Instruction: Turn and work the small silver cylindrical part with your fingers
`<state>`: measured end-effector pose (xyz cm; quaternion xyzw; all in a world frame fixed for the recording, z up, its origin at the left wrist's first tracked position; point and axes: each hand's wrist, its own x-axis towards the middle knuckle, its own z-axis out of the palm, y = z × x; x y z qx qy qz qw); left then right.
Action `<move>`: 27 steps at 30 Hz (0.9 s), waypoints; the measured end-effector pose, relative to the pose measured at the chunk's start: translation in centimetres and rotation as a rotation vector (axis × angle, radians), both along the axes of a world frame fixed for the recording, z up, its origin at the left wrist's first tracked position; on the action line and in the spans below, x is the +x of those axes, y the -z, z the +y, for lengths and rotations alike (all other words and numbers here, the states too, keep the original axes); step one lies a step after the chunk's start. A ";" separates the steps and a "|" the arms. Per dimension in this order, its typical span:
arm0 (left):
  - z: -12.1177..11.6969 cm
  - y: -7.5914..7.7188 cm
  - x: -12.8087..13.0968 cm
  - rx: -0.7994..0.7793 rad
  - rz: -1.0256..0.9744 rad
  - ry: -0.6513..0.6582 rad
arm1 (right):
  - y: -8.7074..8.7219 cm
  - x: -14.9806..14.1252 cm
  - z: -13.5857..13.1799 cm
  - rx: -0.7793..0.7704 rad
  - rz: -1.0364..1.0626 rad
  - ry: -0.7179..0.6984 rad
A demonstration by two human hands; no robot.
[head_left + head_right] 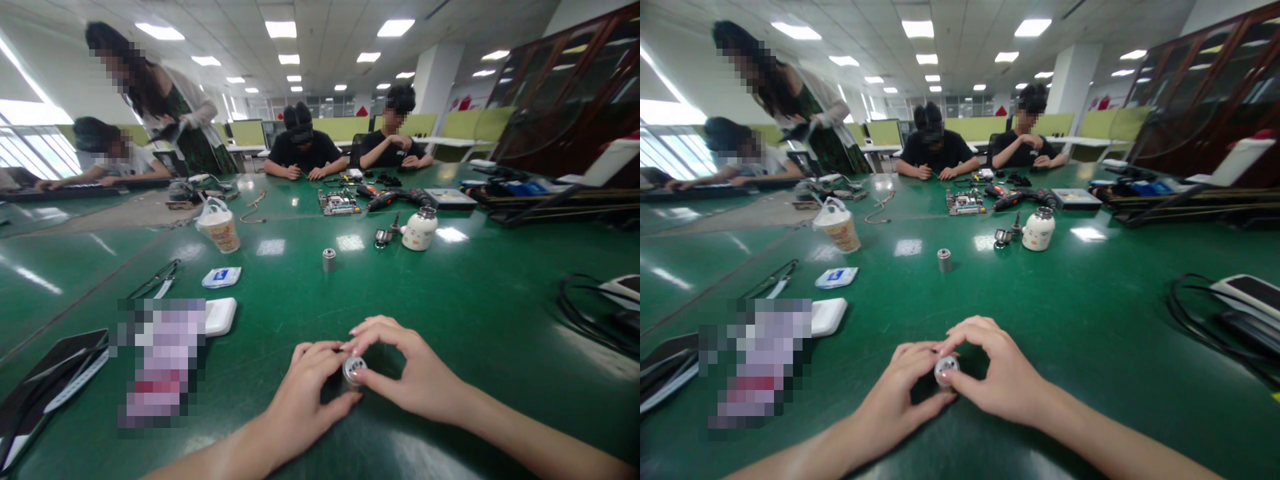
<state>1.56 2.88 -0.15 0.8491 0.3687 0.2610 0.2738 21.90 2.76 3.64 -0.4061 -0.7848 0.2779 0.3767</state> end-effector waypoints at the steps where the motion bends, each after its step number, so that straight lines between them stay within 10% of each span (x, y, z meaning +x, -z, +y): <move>1: 0.0 0.0 0.0 0.002 0.002 -0.001 | 0.0 0.0 0.0 0.006 -0.008 -0.021; 27: 0.3 -0.2 0.0 -0.004 0.049 0.009 | -0.3 1.0 0.7 0.095 0.108 -0.007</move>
